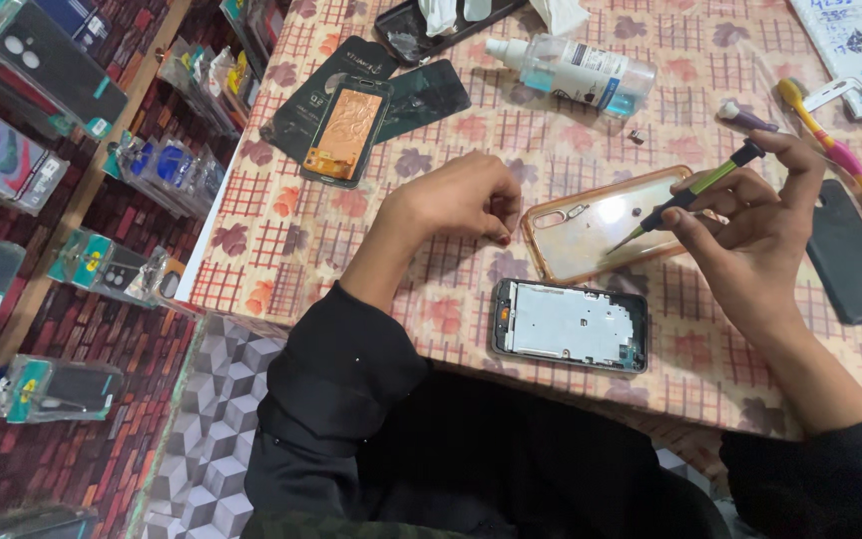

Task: The person disassembles a smartphone using a screwdriver, removes the back cover and internal metal shield, and then reassembles the device by securing the shield and cover with screws. The work is performed on a patterned table with various tools and phone parts nearby.

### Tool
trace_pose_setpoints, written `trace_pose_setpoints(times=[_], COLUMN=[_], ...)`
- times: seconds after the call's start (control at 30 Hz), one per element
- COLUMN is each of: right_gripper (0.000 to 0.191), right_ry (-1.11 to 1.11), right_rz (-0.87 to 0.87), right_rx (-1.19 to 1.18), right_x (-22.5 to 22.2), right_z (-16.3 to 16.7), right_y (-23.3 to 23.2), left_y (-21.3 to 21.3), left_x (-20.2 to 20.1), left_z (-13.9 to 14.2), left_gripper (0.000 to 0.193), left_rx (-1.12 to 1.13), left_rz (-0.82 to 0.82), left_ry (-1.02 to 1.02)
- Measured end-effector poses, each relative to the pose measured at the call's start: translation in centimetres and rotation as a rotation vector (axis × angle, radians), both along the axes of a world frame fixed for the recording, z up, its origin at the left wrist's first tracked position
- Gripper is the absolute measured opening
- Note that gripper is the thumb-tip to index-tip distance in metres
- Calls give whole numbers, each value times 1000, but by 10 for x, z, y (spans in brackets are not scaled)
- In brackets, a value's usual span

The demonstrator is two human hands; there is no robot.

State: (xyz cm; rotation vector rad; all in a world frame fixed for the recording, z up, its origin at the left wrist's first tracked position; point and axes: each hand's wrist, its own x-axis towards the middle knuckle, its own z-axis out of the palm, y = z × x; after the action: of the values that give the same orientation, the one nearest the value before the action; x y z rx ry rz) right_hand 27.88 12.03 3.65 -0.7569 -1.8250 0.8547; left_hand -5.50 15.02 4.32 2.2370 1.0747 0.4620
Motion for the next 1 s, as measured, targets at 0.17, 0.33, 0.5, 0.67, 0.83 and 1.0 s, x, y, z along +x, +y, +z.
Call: trace_pose_setpoints(times=[0.17,0.33,0.5,0.67,0.83,1.0], right_gripper=[70,69,68,68,68,68], right_ry=[-13,-4,-25,-20,-8,23], right_rz=[-3,-8,-9,-8,-1,6], right_rx=[0,-28,-19,-23,-34,-65], right_x=[-1,-2,-3,-3,-4,-5], right_z=[1,3,6,7,7,6], right_y=[-1,-3,-4,-5,-5,-5], left_y=[1,4,6,2,-7,-11], left_x=[-3,-3,-6,-10,-12,-11], left_z=[-3,-9,-13,-7,7,11], left_gripper=[14,22,22,22,13,17], left_rx=[-140,21,40,-17,-50,-40], left_rz=[64,66,41,67,147,210], left_ry=[-98,-1,2,-62,62,184])
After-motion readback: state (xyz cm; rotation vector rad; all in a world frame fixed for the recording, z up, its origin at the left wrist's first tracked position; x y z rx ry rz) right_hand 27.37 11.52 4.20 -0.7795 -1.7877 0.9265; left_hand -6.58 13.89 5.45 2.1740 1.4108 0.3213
